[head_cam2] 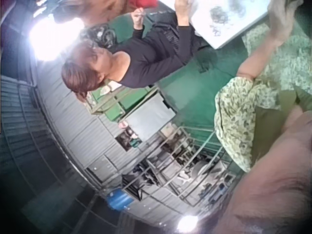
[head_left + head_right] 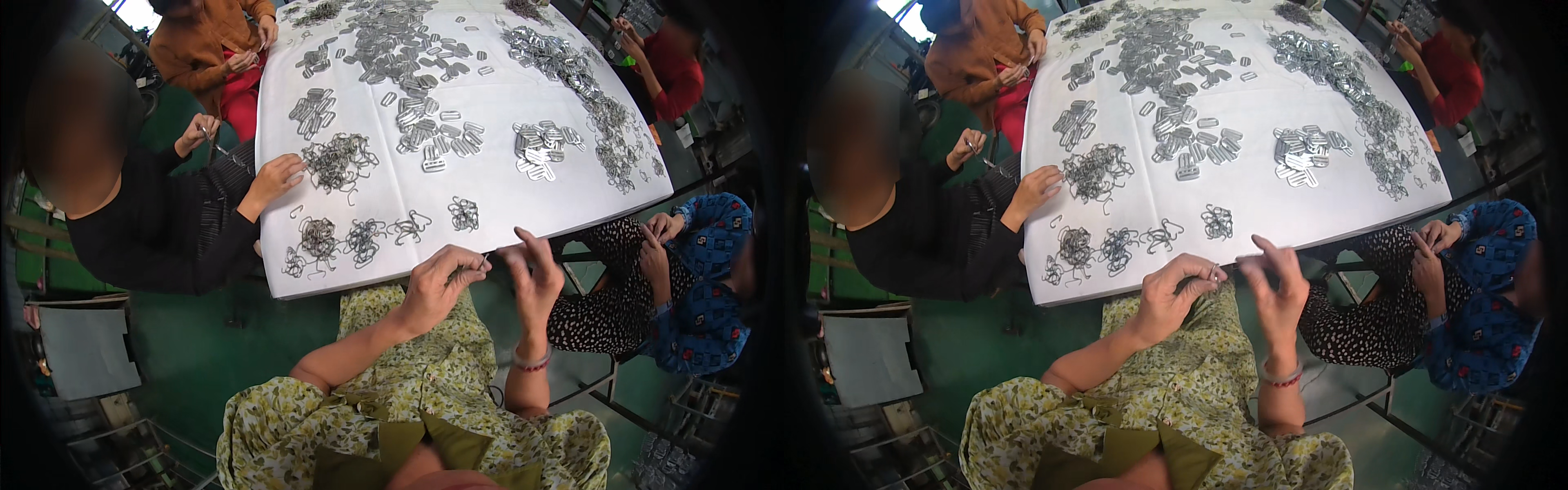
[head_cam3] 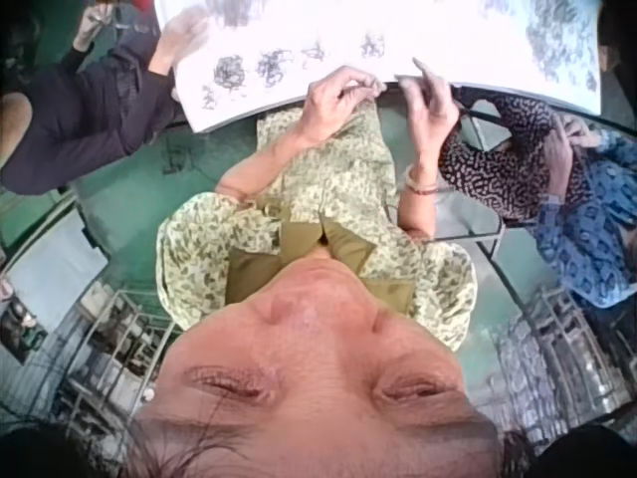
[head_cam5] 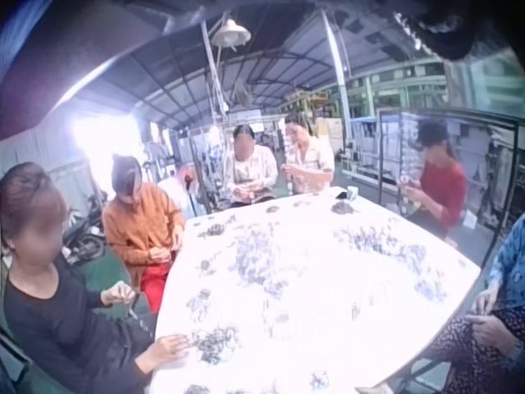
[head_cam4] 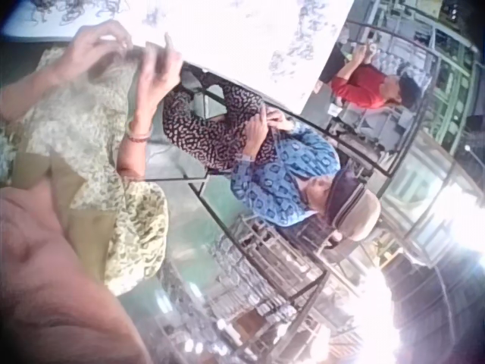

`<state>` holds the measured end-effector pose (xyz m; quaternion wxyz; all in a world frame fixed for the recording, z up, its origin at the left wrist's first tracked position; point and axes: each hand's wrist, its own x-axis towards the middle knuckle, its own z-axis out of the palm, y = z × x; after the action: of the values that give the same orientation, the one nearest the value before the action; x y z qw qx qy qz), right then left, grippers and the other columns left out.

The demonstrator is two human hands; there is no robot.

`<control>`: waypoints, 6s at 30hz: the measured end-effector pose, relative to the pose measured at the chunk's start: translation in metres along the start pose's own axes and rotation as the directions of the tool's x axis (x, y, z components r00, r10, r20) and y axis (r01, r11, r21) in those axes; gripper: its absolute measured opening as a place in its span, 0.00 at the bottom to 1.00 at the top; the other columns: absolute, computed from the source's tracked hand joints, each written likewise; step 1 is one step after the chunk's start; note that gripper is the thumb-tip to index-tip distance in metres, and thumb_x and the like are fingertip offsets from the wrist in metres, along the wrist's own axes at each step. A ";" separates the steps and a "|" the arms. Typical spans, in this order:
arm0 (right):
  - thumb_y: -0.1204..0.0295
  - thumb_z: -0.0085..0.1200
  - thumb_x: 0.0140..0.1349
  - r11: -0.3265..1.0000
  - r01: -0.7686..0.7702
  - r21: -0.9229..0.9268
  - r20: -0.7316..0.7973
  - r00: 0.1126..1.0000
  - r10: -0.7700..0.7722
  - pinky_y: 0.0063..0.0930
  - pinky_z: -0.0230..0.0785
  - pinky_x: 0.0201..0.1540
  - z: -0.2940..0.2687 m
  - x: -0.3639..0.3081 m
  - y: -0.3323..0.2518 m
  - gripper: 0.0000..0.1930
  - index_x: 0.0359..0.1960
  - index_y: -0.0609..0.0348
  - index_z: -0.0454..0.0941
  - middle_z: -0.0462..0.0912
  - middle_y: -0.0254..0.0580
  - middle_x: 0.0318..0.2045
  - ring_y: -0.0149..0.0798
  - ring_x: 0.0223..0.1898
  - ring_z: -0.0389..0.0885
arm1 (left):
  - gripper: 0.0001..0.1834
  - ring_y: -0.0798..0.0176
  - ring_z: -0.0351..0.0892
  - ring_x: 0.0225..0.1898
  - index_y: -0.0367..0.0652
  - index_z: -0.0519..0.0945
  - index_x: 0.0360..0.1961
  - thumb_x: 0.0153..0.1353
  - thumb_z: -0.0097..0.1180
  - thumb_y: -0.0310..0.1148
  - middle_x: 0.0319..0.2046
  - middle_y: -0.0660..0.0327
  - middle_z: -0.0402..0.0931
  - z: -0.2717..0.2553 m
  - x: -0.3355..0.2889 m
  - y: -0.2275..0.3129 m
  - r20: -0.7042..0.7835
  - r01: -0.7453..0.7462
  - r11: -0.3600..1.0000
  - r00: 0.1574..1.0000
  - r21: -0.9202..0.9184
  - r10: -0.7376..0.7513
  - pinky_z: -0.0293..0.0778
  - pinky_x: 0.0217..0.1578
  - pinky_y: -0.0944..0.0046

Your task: The person sits at a table with several others and repeatedly picks up small metal clips and wire loops, attaching them together by hand. The person occasionally reaches up to hang the assembled chains onto a nearby metal rack. The task involves continuous manual assembly of small hardware components.

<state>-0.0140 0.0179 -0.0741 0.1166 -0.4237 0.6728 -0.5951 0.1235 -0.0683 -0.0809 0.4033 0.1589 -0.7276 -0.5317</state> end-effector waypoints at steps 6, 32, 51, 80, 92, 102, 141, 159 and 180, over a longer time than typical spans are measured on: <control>0.77 0.54 0.55 0.903 0.262 -0.342 0.172 0.962 -0.214 0.31 0.65 0.37 0.049 0.135 0.085 0.10 0.39 0.62 0.80 0.78 0.44 0.25 0.40 0.31 0.72 | 0.06 0.62 0.79 0.35 0.34 0.72 0.31 0.54 0.57 0.18 0.31 0.55 0.77 0.003 0.003 -0.002 0.081 0.001 1.000 0.997 0.026 -0.003 0.76 0.36 0.66; 0.88 0.57 0.46 0.967 -0.007 0.254 -0.074 0.997 0.026 0.22 0.65 0.42 0.010 0.003 -0.017 0.17 0.41 0.68 0.77 0.79 0.39 0.29 0.30 0.34 0.74 | 0.08 0.54 0.76 0.30 0.39 0.75 0.30 0.51 0.61 0.28 0.26 0.59 0.76 -0.005 0.015 -0.002 0.030 -0.106 0.978 0.994 0.182 0.102 0.70 0.31 0.58; 0.90 0.57 0.42 0.936 -0.117 0.332 0.017 0.993 0.118 0.22 0.62 0.42 0.007 -0.007 -0.007 0.14 0.33 0.66 0.76 0.76 0.39 0.30 0.31 0.34 0.71 | 0.08 0.47 0.76 0.38 0.38 0.82 0.29 0.51 0.58 0.32 0.31 0.49 0.77 -0.159 0.089 -0.154 -0.221 0.300 0.379 0.946 0.875 -0.238 0.72 0.39 0.51; 0.88 0.58 0.43 0.963 -0.018 0.268 -0.042 0.999 0.031 0.24 0.64 0.40 0.002 -0.026 -0.020 0.11 0.31 0.67 0.77 0.76 0.38 0.27 0.32 0.33 0.72 | 0.06 0.47 0.70 0.42 0.33 0.73 0.32 0.53 0.45 0.20 0.34 0.47 0.71 -0.191 0.108 -0.169 -0.033 0.044 0.364 0.999 0.931 -0.035 0.71 0.43 0.55; 0.86 0.59 0.47 0.955 -0.121 0.271 -0.060 0.988 0.142 0.20 0.63 0.38 0.018 -0.032 -0.010 0.10 0.33 0.67 0.78 0.76 0.37 0.27 0.29 0.32 0.71 | 0.06 0.64 0.75 0.39 0.38 0.78 0.29 0.49 0.63 0.23 0.37 0.60 0.77 -0.027 0.018 0.015 0.154 -0.075 0.989 0.987 0.124 0.056 0.72 0.40 0.66; 0.85 0.60 0.45 0.997 0.075 0.008 0.047 0.996 -0.075 0.23 0.66 0.39 0.024 -0.025 -0.010 0.20 0.44 0.63 0.77 0.80 0.38 0.28 0.31 0.33 0.75 | 0.06 0.67 0.78 0.31 0.37 0.75 0.33 0.54 0.58 0.21 0.33 0.58 0.78 -0.016 0.003 -0.009 -0.006 -0.091 0.992 0.996 0.085 0.092 0.74 0.29 0.70; 0.90 0.56 0.45 0.907 -0.097 0.410 -0.050 0.990 0.128 0.21 0.63 0.42 0.018 0.000 -0.021 0.16 0.38 0.69 0.77 0.76 0.38 0.28 0.29 0.33 0.73 | 0.07 0.59 0.77 0.32 0.41 0.76 0.30 0.49 0.62 0.25 0.28 0.61 0.77 -0.018 0.006 -0.012 0.044 -0.138 0.950 0.990 0.281 0.131 0.70 0.34 0.62; 0.89 0.56 0.46 0.894 -0.199 0.402 -0.008 0.975 0.221 0.19 0.60 0.40 0.004 -0.003 -0.009 0.11 0.33 0.67 0.77 0.74 0.35 0.28 0.28 0.33 0.68 | 0.05 0.58 0.71 0.40 0.45 0.82 0.29 0.50 0.59 0.29 0.31 0.63 0.75 -0.181 0.115 -0.165 0.143 -0.087 0.383 0.982 0.920 -0.121 0.72 0.40 0.61; 0.87 0.57 0.47 0.955 -0.127 0.270 -0.027 0.990 0.139 0.17 0.62 0.37 0.011 -0.025 -0.010 0.13 0.37 0.69 0.79 0.74 0.35 0.27 0.27 0.31 0.70 | 0.12 0.67 0.76 0.31 0.30 0.74 0.42 0.63 0.47 0.29 0.34 0.57 0.76 -0.072 0.048 -0.050 0.141 0.528 0.839 0.847 -0.130 -0.512 0.73 0.36 0.68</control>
<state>0.0129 0.0288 -0.0766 0.1971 -0.3444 0.6158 -0.6807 0.1383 -0.1658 -0.0976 0.2180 0.2898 -0.6302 -0.6865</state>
